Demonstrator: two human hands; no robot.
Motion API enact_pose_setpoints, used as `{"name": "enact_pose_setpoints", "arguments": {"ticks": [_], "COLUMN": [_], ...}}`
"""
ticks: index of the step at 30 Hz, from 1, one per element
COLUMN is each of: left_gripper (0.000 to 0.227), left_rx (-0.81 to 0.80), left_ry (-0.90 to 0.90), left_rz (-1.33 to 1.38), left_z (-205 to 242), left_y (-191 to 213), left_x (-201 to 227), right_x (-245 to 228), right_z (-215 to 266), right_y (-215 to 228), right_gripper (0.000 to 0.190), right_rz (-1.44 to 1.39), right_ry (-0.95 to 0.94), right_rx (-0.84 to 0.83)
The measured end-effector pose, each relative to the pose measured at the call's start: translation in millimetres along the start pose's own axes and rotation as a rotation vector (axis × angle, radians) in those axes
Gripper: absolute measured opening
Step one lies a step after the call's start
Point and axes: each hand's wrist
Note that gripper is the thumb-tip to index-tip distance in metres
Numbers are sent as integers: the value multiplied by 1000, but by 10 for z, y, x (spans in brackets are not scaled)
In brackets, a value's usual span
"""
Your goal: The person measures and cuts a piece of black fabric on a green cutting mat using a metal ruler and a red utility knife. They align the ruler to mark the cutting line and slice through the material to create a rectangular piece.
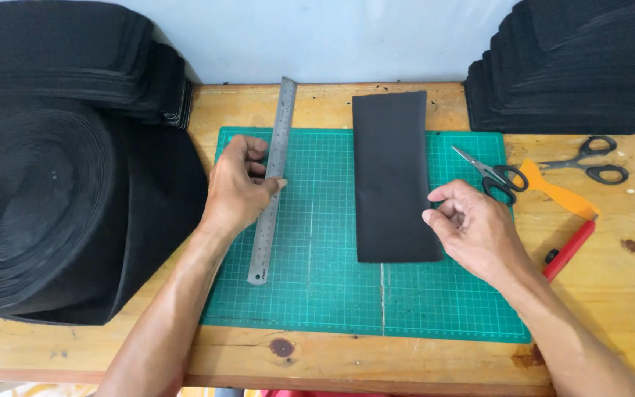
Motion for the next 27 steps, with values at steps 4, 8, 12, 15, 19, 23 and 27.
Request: {"name": "enact_pose_setpoints", "arguments": {"ticks": [4,8,12,15,19,23,27], "left_gripper": [52,52,55,62,53,36,29], "left_rx": [-7,-16,-29,-36,-34,-180,-340], "left_ry": [-21,-83,-90,-74,-71,-190,-224], "left_rz": [-43,34,200,283,346,297,274], "left_z": [-5,-7,59,137,190,277,384], "left_y": [-48,-77,-66,0,75,30,-54], "left_x": [5,-43,-17,151,273,309,356], "right_x": [-53,53,91,52,57,3,24], "right_z": [42,-59,-37,-11,30,72,57], "right_y": [-5,0,28,48,24,41,30], "right_gripper": [25,41,47,47,39,45,46], "right_rz": [-184,-260,-256,-266,-327,-318,-340], "right_ry": [-51,-66,-49,-65,-79,-75,-63], "right_rx": [-23,-78,-99,-113,-136,-139,-143]}}
Point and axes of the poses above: each hand's wrist, its own z-axis away from the middle knuckle, its own y-axis out of the back of the hand, x = y × z, and after that the axes turned 7 degrees about -y, right-handed
